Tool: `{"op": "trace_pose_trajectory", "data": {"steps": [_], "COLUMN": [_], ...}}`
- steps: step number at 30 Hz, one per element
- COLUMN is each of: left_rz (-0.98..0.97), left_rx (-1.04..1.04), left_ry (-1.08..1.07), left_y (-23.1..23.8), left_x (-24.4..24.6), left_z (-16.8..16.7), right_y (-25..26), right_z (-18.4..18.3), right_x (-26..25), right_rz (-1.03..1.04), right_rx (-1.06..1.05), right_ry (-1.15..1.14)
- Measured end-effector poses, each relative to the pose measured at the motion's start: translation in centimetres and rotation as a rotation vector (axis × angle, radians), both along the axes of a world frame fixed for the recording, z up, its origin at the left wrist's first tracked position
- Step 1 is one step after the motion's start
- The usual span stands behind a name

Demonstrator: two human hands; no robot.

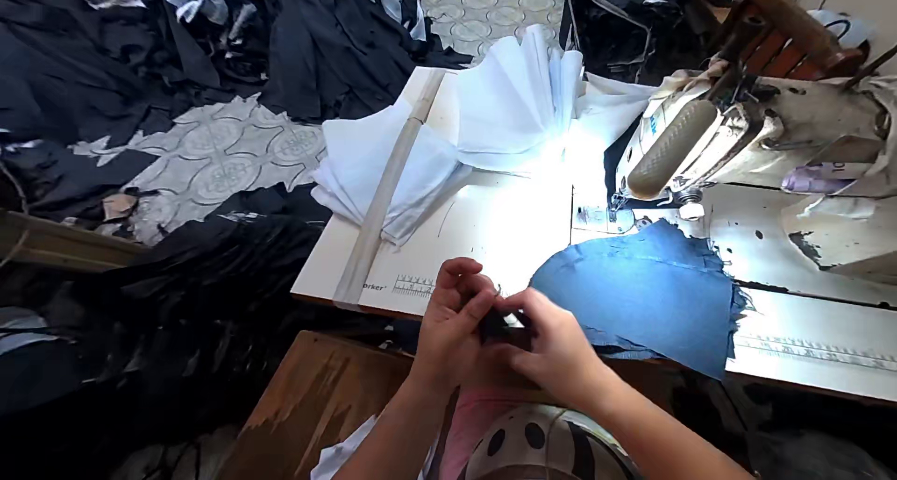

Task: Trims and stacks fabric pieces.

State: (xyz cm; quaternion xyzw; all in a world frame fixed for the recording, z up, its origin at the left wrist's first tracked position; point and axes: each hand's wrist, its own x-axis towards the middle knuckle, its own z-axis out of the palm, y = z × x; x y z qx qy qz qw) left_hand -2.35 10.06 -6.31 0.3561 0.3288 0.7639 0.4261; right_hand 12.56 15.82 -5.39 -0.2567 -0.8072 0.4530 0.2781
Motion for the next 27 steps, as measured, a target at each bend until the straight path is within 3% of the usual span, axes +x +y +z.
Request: {"op": "trace_pose_trajectory", "data": {"steps": [2, 4, 6, 9, 11, 13, 14, 17, 19, 21, 24, 27], "left_rz": [0.030, 0.005, 0.004, -0.007, 0.043, 0.103, 0.167, 0.298, 0.324, 0.361, 0.217, -0.151], "left_rx": [0.053, 0.063, -0.143, -0.525, -0.707, -0.842, -0.795, -0.306, 0.002, 0.055, -0.100, -0.369], "left_ry": [0.040, 0.271, 0.513, 0.838, 0.894, 0.828, 0.831, 0.903, 1.070, 1.242, 1.385, 1.483], "left_y": [-0.4, -2.2, -6.0, -10.5, -12.3, -12.0, -11.6, -10.2, -8.4, -5.5, 0.4, 4.0], "left_x": [0.3, 0.4, 1.3, 0.5, -1.5, -3.3, -4.0, -6.0, -6.9, -7.1, -6.3, -4.5], "left_z": [-0.3, -2.2, -5.8, -14.4, -18.2, -15.9, -13.7, -4.4, 2.8, 7.3, 8.1, 4.7], "right_y": [-0.7, -0.6, 0.0, 0.7, 0.8, 1.1, 1.2, 1.5, 2.4, 4.4, 6.9, 7.1], "right_z": [-0.6, 0.6, 2.6, 3.6, 2.5, 1.5, 1.5, 3.5, 5.1, 6.3, 6.1, 3.1], "right_x": [-0.9, -0.4, 0.6, 1.6, 1.6, 1.8, 2.2, 4.8, 7.2, 9.5, 13.3, 16.8], "right_rz": [-0.001, 0.022, 0.043, 0.057, 0.038, 0.055, 0.049, -0.110, -0.306, -0.476, -0.699, -0.857], "right_rx": [0.088, 0.105, 0.081, 0.080, 0.119, 0.103, 0.073, -0.019, -0.042, -0.017, 0.051, 0.146], "right_ry": [0.013, 0.082, 0.179, 0.208, 0.135, 0.118, 0.164, 0.365, 0.463, 0.540, 0.426, -0.140]}}
